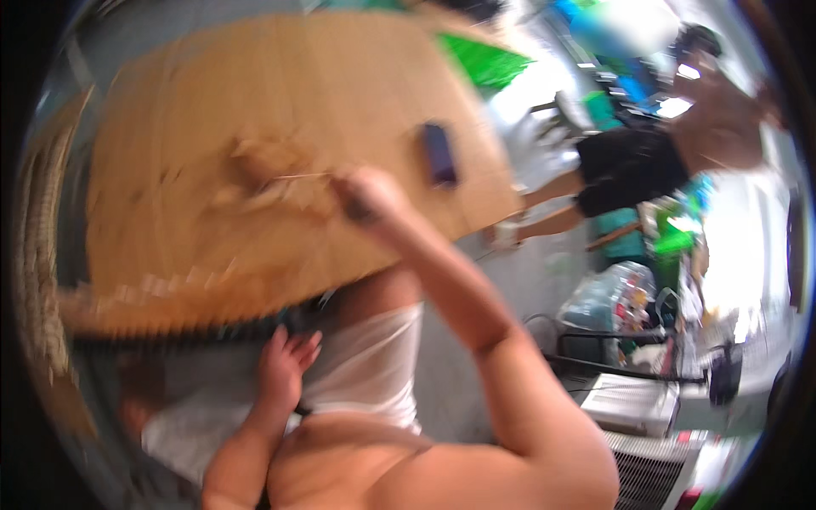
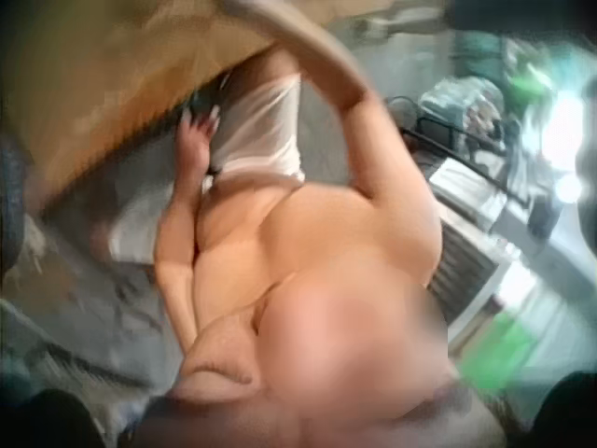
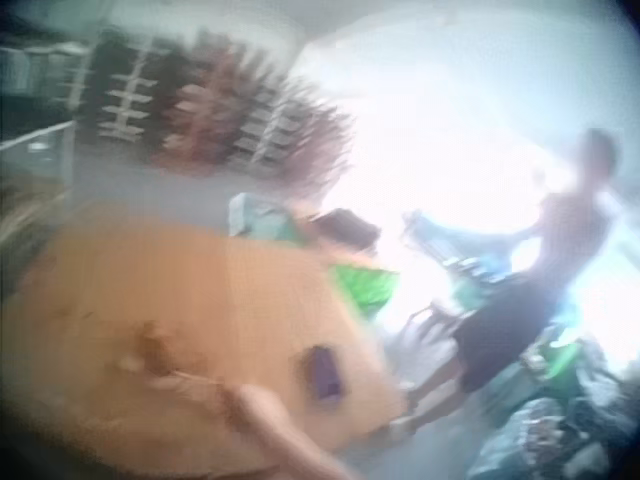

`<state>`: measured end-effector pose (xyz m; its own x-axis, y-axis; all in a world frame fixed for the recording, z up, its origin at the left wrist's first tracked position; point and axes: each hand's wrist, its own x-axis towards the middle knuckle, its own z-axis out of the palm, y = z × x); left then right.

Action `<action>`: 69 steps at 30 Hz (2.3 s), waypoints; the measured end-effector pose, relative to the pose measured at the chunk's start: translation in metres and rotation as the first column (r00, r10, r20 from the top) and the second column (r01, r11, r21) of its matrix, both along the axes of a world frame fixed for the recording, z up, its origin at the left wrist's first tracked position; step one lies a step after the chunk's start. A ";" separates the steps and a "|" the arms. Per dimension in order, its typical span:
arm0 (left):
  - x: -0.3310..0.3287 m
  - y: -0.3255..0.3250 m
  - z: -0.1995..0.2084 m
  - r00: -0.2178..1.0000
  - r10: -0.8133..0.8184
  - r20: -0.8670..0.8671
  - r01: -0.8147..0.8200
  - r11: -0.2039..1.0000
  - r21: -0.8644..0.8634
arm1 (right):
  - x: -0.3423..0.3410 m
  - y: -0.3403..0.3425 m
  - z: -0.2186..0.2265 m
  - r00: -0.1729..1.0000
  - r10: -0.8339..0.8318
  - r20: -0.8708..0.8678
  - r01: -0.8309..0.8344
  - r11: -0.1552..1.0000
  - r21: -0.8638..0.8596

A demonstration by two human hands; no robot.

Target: The person inserts clear plastic hanger hooks into slots on a black plastic bar. They repeatedly pick up hooks from a pile on the table and place them into the bar, then move the completed bar to a rack.

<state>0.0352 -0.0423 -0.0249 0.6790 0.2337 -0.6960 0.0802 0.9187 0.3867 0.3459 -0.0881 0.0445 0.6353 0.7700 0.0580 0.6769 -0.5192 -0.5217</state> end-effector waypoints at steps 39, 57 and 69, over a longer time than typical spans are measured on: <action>0.006 -0.007 0.021 0.988 -0.149 0.043 0.146 0.987 0.068 | -0.098 -0.006 -0.008 0.954 0.278 -0.114 -0.258 0.952 0.167; -0.101 0.090 0.031 0.822 0.520 -0.233 -0.380 0.805 0.456 | -0.091 -0.046 -0.046 0.896 -0.070 -0.438 0.264 0.877 0.402; -0.114 0.141 0.021 0.819 0.564 -0.108 -0.491 0.785 0.377 | -0.206 -0.055 -0.058 -0.029 0.181 -0.983 0.508 0.850 0.141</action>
